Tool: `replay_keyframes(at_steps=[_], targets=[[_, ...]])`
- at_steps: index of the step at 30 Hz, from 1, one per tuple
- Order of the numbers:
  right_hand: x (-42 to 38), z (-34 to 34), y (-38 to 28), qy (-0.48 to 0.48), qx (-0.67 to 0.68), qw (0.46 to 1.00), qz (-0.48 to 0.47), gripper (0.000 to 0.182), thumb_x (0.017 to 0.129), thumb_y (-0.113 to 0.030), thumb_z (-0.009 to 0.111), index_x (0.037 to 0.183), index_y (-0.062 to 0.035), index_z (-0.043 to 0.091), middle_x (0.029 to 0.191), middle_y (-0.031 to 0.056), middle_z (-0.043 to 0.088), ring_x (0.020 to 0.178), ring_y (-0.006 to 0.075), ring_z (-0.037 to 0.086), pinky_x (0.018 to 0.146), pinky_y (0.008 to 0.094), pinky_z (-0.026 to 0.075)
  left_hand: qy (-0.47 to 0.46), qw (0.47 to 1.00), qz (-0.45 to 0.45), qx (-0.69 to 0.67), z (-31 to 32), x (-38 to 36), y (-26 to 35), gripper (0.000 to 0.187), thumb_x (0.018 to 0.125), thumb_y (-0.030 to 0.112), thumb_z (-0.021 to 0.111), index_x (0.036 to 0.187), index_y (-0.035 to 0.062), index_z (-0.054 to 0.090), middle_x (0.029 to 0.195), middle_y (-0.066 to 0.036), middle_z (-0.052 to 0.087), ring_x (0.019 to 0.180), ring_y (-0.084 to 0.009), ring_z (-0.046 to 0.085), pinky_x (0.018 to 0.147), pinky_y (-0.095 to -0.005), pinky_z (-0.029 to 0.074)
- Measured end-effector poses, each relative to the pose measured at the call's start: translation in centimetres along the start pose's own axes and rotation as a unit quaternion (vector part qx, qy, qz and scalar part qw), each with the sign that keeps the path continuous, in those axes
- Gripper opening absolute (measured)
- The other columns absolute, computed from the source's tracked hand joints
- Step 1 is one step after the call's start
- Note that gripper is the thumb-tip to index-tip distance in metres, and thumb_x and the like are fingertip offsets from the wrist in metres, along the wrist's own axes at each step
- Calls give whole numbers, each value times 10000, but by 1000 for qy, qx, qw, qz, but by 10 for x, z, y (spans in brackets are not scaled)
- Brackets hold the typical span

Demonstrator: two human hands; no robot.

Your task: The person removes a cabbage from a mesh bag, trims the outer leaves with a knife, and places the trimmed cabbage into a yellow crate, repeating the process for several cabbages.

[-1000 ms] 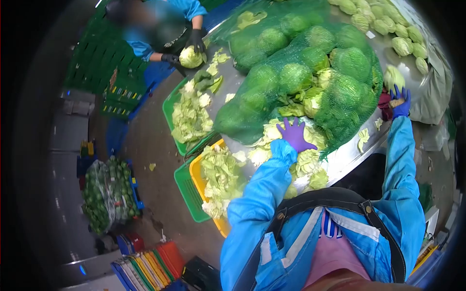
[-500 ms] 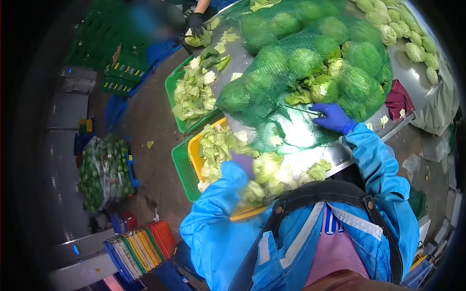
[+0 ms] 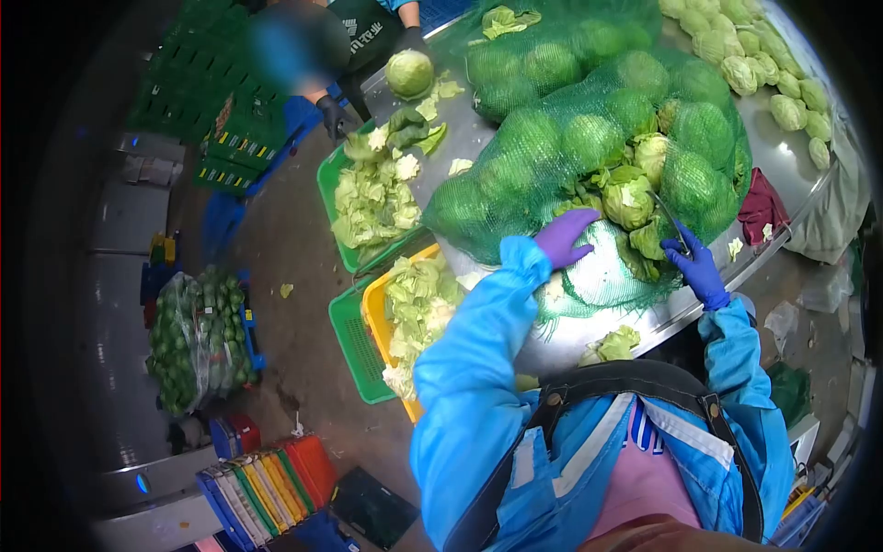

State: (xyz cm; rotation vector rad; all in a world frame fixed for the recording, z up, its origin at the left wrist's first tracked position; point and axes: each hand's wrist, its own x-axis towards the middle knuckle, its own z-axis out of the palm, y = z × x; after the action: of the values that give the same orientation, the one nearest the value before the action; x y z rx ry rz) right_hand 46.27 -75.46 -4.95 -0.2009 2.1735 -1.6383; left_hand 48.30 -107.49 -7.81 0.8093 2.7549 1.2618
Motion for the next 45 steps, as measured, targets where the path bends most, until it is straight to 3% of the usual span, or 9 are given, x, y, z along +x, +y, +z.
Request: replay_keyframes(at_steps=[5, 7, 9, 13, 17, 20, 28, 40, 45], targets=[[-6, 2, -4, 41, 4, 999, 11, 578, 847, -83, 619, 1376, -53, 388, 987, 73, 648, 895, 106, 575, 805, 250, 456, 8, 898, -430, 89, -97, 48, -11, 522, 861, 404, 578, 1238, 47, 524, 1179, -173, 572, 1095, -318, 541, 962, -380, 394], [-7, 2, -6, 37, -6, 999, 20, 551, 861, -89, 604, 1370, -50, 396, 1017, 73, 644, 916, 105, 574, 817, 244, 448, 109, 943, -313, -25, -65, -6, -211, 581, 884, 533, 478, 1197, 52, 565, 1054, -155, 639, 997, -289, 591, 919, -368, 411], [-7, 5, -9, 31, -15, 999, 29, 525, 875, -96, 589, 1363, -48, 404, 1046, 73, 641, 938, 103, 573, 829, 237, 440, -30, 861, -501, -82, -113, -10, -181, 702, 876, 638, 371, 1209, 49, 557, 1048, -145, 647, 957, -257, 600, 887, -361, 424], [-6, 26, -25, 17, 5, 1000, -9, 486, 867, -104, 606, 1325, -46, 454, 1007, 71, 649, 910, 108, 590, 804, 236, 457, -60, 872, -480, -76, -91, -15, -140, 717, 832, 649, 436, 1196, 43, 557, 1087, -163, 618, 935, -272, 601, 869, -354, 439], [-2, 53, -42, -25, 10, 999, -25, 449, 853, -107, 628, 1281, -50, 507, 1069, 84, 637, 948, 123, 589, 819, 254, 467, 134, 964, -65, 222, -19, -51, -5, 559, 664, 355, 731, 1108, 59, 565, 1148, -146, 536, 1069, -348, 498, 919, -484, 384], [13, 79, -31, -33, 72, 995, -60, 462, 841, -121, 642, 1276, -43, 508, 1172, 86, 598, 1019, 145, 570, 859, 261, 457, 48, 982, 45, 177, 36, -78, 63, 545, 689, 277, 725, 1160, 79, 534, 1111, -134, 500, 1069, -339, 464, 963, -519, 322], [10, 101, -6, -216, 84, 963, 134, 790, 752, -294, 742, 1387, -39, 347, 1206, 154, 568, 1072, 210, 558, 910, 309, 448, 250, 945, -201, 72, 93, -127, 99, 682, 717, 343, 718, 1200, -48, 439, 1205, -232, 436, 1084, -362, 432, 931, -464, 341], [-9, 143, -20, -87, -168, 979, -72, 315, 763, -289, 705, 959, -51, 643, 854, 104, 676, 733, 225, 647, 657, 347, 507, 164, 931, -315, 85, 78, -124, 79, 753, 571, 500, 785, 1076, -16, 571, 987, -202, 565, 977, -394, 497, 888, -490, 368], [-7, 153, -42, -262, -194, 930, -168, 914, 662, -416, 770, 1399, -137, 306, 1334, 135, 453, 941, 256, 615, 816, 374, 493, 205, 949, -240, -8, 69, -140, 87, 801, 549, 462, 797, 1198, 69, 539, 1197, -156, 545, 1151, -343, 468, 986, -461, 335]])
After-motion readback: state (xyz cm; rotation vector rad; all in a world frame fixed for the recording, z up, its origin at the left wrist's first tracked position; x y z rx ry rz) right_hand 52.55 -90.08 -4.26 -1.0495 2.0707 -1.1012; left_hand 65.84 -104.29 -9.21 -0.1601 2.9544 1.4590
